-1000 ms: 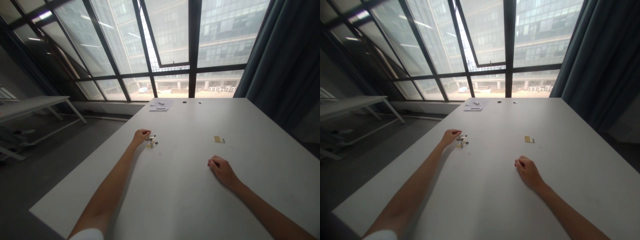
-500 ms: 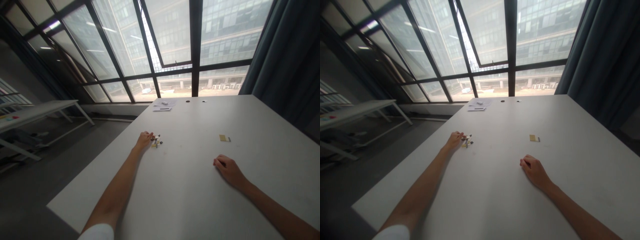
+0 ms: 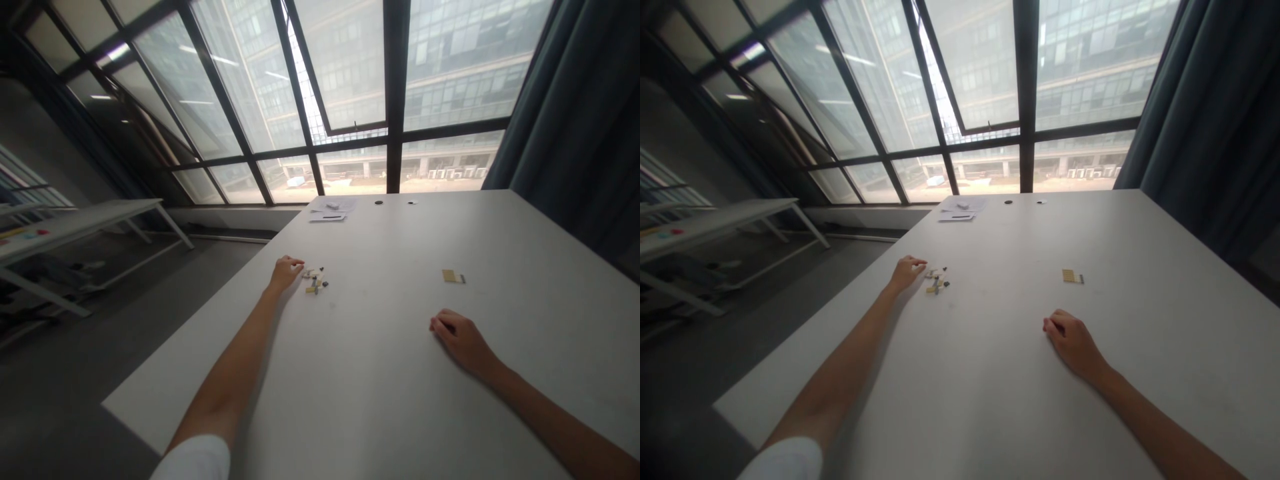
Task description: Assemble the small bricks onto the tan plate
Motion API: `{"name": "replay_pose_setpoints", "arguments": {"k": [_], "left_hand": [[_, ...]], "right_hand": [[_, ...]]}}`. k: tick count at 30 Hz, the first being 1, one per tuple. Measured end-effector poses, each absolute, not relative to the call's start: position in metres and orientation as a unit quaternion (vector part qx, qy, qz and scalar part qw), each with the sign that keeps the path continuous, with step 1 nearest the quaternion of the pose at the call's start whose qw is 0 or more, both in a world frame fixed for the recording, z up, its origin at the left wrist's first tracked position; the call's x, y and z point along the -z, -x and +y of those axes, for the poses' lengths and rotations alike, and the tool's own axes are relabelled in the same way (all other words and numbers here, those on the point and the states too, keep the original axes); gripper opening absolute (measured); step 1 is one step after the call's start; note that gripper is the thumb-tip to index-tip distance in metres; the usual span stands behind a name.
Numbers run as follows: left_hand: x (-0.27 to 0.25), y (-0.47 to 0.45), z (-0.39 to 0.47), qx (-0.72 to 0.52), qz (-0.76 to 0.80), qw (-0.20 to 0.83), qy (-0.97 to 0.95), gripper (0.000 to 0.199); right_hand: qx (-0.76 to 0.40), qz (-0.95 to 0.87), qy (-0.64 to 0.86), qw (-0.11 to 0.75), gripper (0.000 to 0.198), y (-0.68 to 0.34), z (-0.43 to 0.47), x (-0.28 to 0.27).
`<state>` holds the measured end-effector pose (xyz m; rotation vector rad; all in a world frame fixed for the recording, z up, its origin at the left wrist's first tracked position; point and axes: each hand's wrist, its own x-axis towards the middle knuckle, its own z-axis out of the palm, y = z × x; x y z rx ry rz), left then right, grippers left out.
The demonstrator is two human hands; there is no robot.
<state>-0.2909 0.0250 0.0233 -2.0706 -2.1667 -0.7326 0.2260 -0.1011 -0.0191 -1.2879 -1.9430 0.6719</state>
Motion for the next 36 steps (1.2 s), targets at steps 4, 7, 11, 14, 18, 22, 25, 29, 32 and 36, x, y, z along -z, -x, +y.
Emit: {"name": "replay_pose_setpoints", "arguments": {"k": [4, 7, 11, 14, 18, 22, 25, 29, 32, 36], "left_hand": [[-0.024, 0.288, 0.027, 0.214, -0.703, 0.028, 0.677, 0.027], [-0.025, 0.283, 0.030, 0.189, -0.708, 0.027, 0.679, 0.026], [-0.026, 0.278, 0.036, 0.174, -0.718, 0.020, 0.674, 0.026], [-0.026, 0.275, 0.041, 0.163, -0.724, 0.010, 0.671, 0.026], [-0.024, 0.270, 0.046, 0.147, -0.733, -0.013, 0.664, 0.023], [-0.024, 0.267, 0.049, 0.142, -0.746, -0.038, 0.649, 0.018], [-0.027, 0.265, 0.052, 0.142, -0.760, -0.057, 0.631, 0.015], [-0.033, 0.265, 0.055, 0.149, -0.776, -0.090, 0.606, 0.007], [-0.040, 0.265, 0.055, 0.171, -0.784, -0.119, 0.584, 0.010], [-0.053, 0.261, 0.050, 0.221, -0.788, -0.159, 0.552, 0.022]], "right_hand": [[-0.259, -0.751, 0.497, 0.349, 0.039, -0.227, -0.100, 0.020], [-0.259, -0.752, 0.494, 0.351, 0.039, -0.226, -0.101, 0.019], [-0.256, -0.752, 0.495, 0.352, 0.039, -0.227, -0.102, 0.018], [-0.254, -0.754, 0.498, 0.346, 0.039, -0.227, -0.101, 0.019], [-0.257, -0.754, 0.497, 0.344, 0.039, -0.228, -0.100, 0.020], [-0.258, -0.752, 0.496, 0.350, 0.038, -0.226, -0.101, 0.019], [-0.259, -0.752, 0.493, 0.351, 0.039, -0.226, -0.102, 0.017], [-0.257, -0.754, 0.494, 0.347, 0.039, -0.226, -0.101, 0.018], [-0.258, -0.753, 0.495, 0.348, 0.039, -0.226, -0.101, 0.018], [-0.261, -0.751, 0.495, 0.349, 0.038, -0.226, -0.101, 0.018]]}}
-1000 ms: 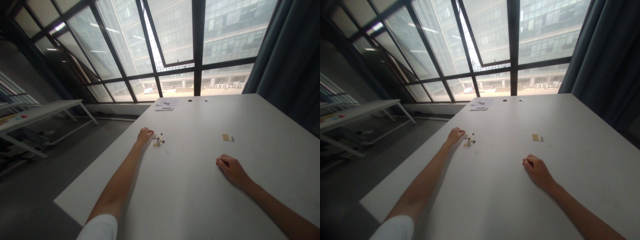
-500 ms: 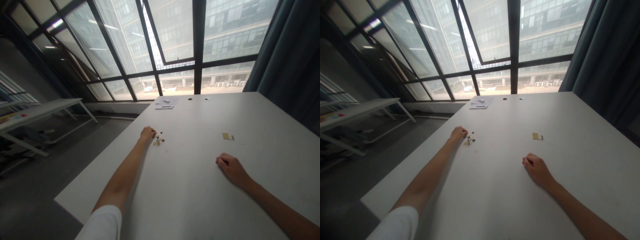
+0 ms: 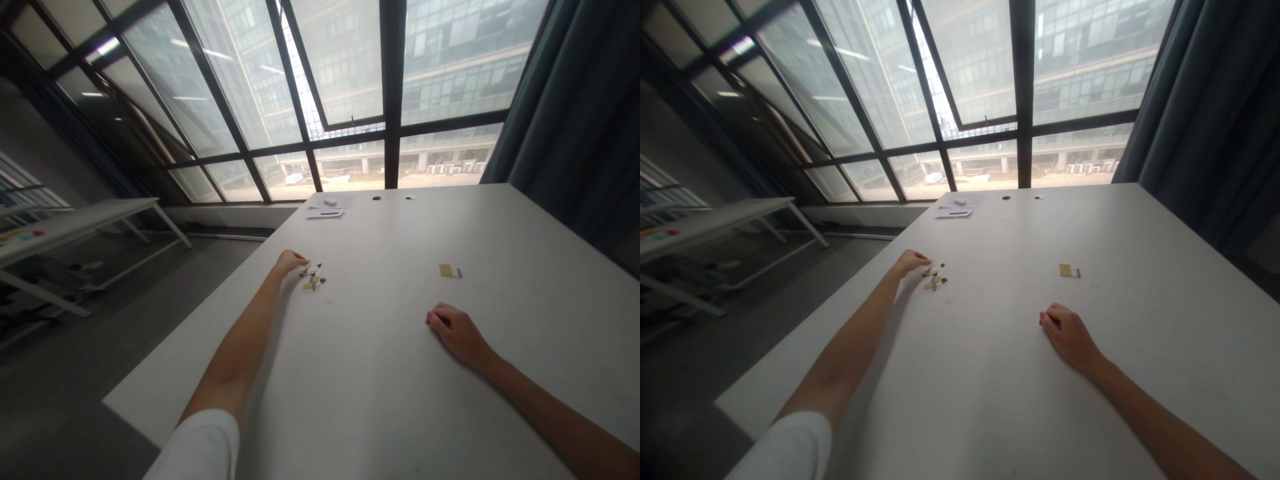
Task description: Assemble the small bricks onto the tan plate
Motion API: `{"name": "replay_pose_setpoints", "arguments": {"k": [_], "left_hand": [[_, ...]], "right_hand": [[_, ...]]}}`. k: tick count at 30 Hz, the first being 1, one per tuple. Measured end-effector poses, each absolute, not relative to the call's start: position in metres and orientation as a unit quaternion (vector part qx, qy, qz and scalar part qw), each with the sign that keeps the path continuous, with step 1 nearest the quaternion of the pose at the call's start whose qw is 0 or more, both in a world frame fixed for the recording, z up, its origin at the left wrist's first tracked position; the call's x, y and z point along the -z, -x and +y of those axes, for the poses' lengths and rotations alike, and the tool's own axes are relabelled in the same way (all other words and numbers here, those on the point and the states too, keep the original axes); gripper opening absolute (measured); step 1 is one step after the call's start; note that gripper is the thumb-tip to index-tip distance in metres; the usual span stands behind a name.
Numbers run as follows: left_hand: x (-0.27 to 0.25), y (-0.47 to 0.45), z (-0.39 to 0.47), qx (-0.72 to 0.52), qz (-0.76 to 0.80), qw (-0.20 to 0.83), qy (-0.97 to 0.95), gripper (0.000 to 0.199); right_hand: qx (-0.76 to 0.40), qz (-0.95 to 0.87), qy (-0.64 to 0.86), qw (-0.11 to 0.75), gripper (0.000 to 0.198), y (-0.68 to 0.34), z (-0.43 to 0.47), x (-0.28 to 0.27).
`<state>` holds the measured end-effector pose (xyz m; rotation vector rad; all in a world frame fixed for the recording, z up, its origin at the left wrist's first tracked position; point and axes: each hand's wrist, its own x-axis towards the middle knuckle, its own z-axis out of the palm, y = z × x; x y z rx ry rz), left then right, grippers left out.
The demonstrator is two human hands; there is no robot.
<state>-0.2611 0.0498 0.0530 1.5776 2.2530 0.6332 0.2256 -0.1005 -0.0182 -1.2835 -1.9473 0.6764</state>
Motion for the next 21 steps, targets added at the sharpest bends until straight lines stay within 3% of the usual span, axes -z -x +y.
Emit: {"name": "replay_pose_setpoints", "arguments": {"k": [8, 15, 21], "left_hand": [[-0.081, 0.211, 0.044, -0.274, 0.751, 0.252, -0.545, 0.039], [-0.069, 0.099, 0.011, -0.310, 0.602, 0.503, -0.537, 0.052], [-0.051, 0.025, -0.031, -0.286, 0.544, 0.636, -0.468, 0.053]], "right_hand": [[-0.266, -0.747, 0.497, 0.353, 0.038, -0.225, -0.100, 0.016], [-0.242, -0.742, 0.482, 0.398, 0.029, -0.225, -0.099, 0.017], [-0.184, -0.736, 0.457, 0.464, 0.016, -0.221, -0.100, 0.012]]}}
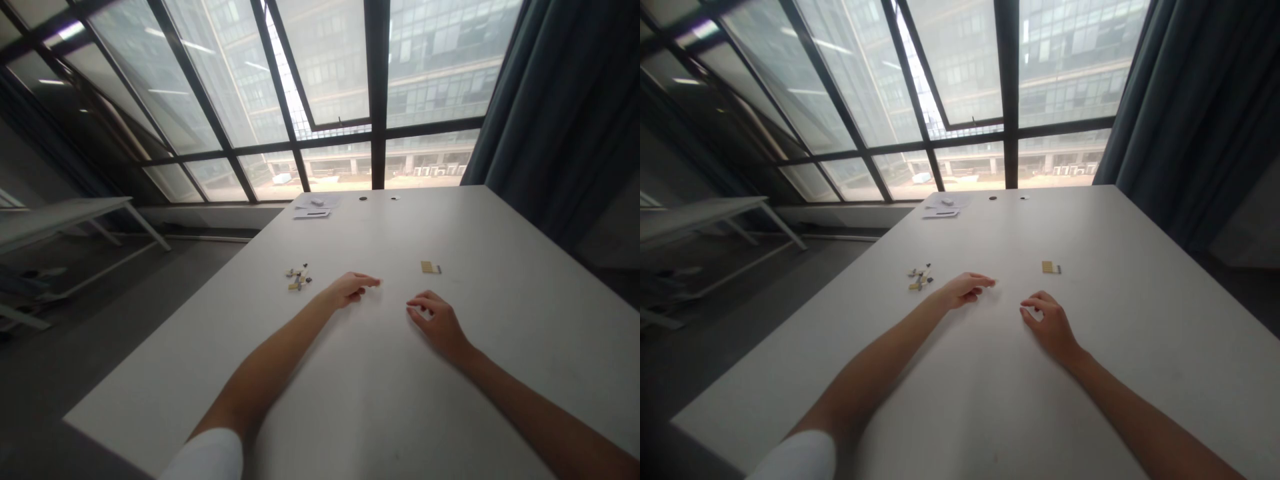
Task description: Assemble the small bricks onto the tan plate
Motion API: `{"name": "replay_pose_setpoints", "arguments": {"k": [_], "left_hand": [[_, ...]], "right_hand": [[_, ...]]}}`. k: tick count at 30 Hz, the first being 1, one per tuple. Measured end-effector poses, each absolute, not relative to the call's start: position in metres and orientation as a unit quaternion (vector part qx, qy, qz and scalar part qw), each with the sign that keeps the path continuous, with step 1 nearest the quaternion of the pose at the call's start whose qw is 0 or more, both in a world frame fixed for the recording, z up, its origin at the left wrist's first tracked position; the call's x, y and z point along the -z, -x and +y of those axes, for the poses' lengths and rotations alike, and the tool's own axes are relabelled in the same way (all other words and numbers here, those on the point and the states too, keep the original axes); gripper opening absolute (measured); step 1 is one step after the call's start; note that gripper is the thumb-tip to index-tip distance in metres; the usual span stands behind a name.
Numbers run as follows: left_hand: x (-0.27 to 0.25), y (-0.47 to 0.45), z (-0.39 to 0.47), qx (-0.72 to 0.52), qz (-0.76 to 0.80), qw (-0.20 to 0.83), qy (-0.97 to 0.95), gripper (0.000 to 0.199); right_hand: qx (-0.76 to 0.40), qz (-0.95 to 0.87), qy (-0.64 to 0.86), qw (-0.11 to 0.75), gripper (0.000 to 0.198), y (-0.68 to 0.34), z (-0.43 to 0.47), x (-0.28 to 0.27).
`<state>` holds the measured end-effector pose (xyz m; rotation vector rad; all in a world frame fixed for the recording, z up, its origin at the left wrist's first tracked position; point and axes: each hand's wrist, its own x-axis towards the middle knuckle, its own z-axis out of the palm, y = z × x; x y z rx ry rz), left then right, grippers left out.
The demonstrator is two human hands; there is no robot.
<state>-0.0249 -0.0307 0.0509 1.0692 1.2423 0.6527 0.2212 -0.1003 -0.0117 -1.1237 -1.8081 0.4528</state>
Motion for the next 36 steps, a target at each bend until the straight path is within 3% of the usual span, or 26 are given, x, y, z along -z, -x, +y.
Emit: {"name": "replay_pose_setpoints", "arguments": {"k": [6, 12, 22, 27, 32, 36], "left_hand": [[-0.040, -0.014, -0.057, -0.275, 0.488, 0.727, -0.398, 0.048], [-0.035, -0.031, -0.063, -0.271, 0.448, 0.772, -0.361, 0.039], [-0.036, -0.040, -0.063, -0.290, 0.398, 0.807, -0.325, 0.036], [-0.037, -0.046, -0.066, -0.332, 0.389, 0.731, -0.451, 0.042], [-0.039, -0.041, -0.057, -0.402, 0.323, 0.562, -0.647, 0.058], [-0.036, -0.033, -0.038, -0.439, 0.330, 0.475, -0.687, 0.067]], "right_hand": [[-0.120, -0.733, 0.441, 0.504, 0.029, -0.219, -0.101, 0.008], [-0.088, -0.734, 0.418, 0.527, 0.015, -0.218, -0.101, 0.005], [-0.040, -0.719, 0.407, 0.562, 0.019, -0.221, -0.099, 0.000], [-0.031, -0.723, 0.398, 0.564, 0.021, -0.229, -0.098, -0.013], [-0.052, -0.735, 0.398, 0.546, 0.024, -0.240, -0.092, -0.029], [-0.042, -0.758, 0.383, 0.526, 0.024, -0.259, -0.077, -0.043]]}}
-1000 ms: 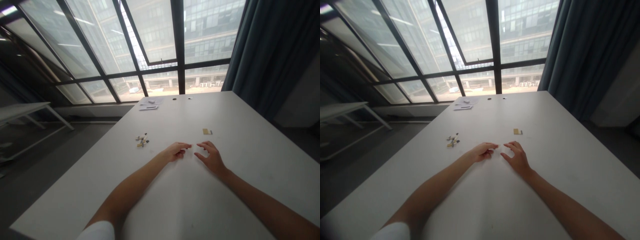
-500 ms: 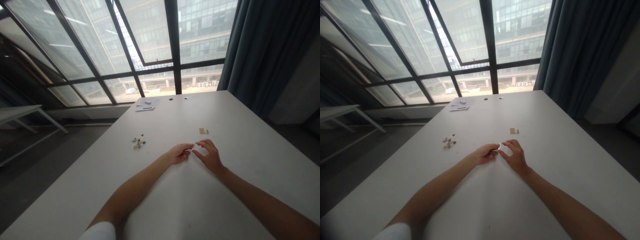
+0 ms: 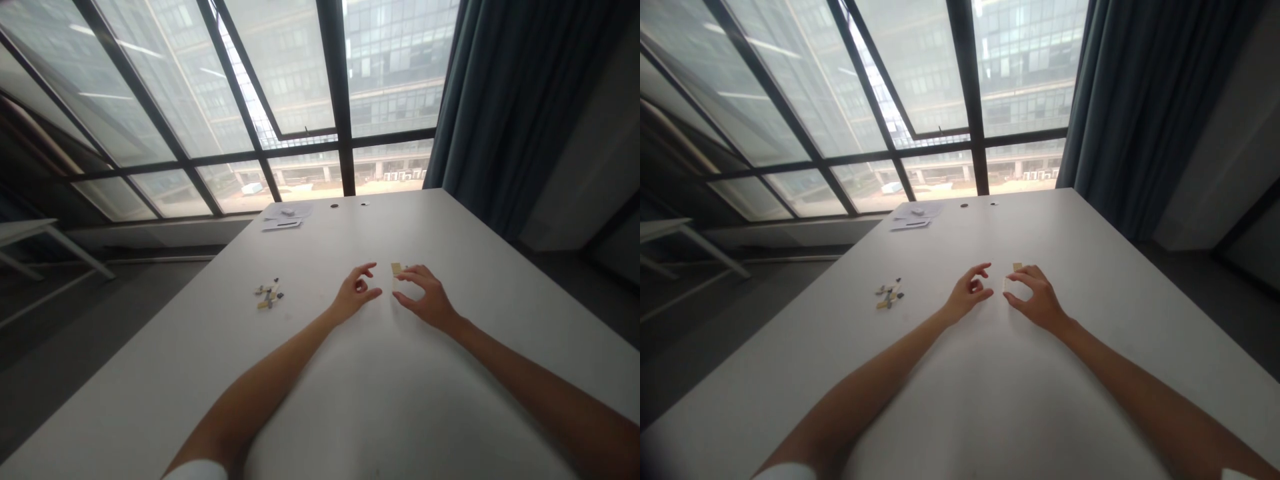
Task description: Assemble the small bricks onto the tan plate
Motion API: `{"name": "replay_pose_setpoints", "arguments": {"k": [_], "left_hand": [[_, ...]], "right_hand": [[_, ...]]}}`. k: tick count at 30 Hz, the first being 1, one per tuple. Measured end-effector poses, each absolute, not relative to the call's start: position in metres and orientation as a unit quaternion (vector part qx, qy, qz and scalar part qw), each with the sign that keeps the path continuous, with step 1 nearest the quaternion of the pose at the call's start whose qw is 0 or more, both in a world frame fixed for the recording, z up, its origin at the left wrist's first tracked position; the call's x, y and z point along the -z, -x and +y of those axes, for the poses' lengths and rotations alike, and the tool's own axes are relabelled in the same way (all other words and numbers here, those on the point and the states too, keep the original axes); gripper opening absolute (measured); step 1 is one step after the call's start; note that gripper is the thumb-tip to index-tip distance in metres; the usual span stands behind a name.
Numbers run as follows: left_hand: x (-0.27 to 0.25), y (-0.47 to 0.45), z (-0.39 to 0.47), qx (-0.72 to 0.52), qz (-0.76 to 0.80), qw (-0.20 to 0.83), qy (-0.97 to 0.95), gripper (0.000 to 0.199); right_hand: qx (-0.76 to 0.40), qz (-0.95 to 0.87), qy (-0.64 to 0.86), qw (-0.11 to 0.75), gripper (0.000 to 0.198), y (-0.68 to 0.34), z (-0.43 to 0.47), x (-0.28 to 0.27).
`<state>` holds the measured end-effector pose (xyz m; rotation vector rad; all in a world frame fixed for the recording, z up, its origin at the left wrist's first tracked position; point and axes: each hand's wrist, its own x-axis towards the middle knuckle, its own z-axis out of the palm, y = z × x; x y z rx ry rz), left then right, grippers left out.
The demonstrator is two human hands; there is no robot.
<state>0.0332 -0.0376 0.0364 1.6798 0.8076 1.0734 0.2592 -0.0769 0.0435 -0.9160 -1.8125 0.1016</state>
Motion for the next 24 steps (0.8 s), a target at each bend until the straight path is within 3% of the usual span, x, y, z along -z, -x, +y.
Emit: {"name": "replay_pose_setpoints", "arguments": {"k": [4, 10, 17, 24], "left_hand": [[-0.028, -0.030, -0.018, -0.440, 0.371, 0.421, -0.701, 0.066], [-0.020, -0.039, 0.011, -0.404, 0.400, 0.427, -0.703, 0.078], [-0.029, -0.065, 0.017, -0.438, 0.394, 0.295, -0.752, 0.043], [-0.018, -0.079, 0.000, -0.425, 0.330, 0.229, -0.811, 0.040]], "right_hand": [[-0.028, -0.743, 0.407, 0.531, 0.019, -0.284, -0.053, -0.060], [0.016, -0.744, 0.428, 0.513, 0.022, -0.303, -0.017, -0.062], [0.019, -0.764, 0.440, 0.472, 0.024, -0.306, -0.004, -0.036], [-0.004, -0.789, 0.405, 0.462, 0.029, -0.295, -0.016, -0.002]]}}
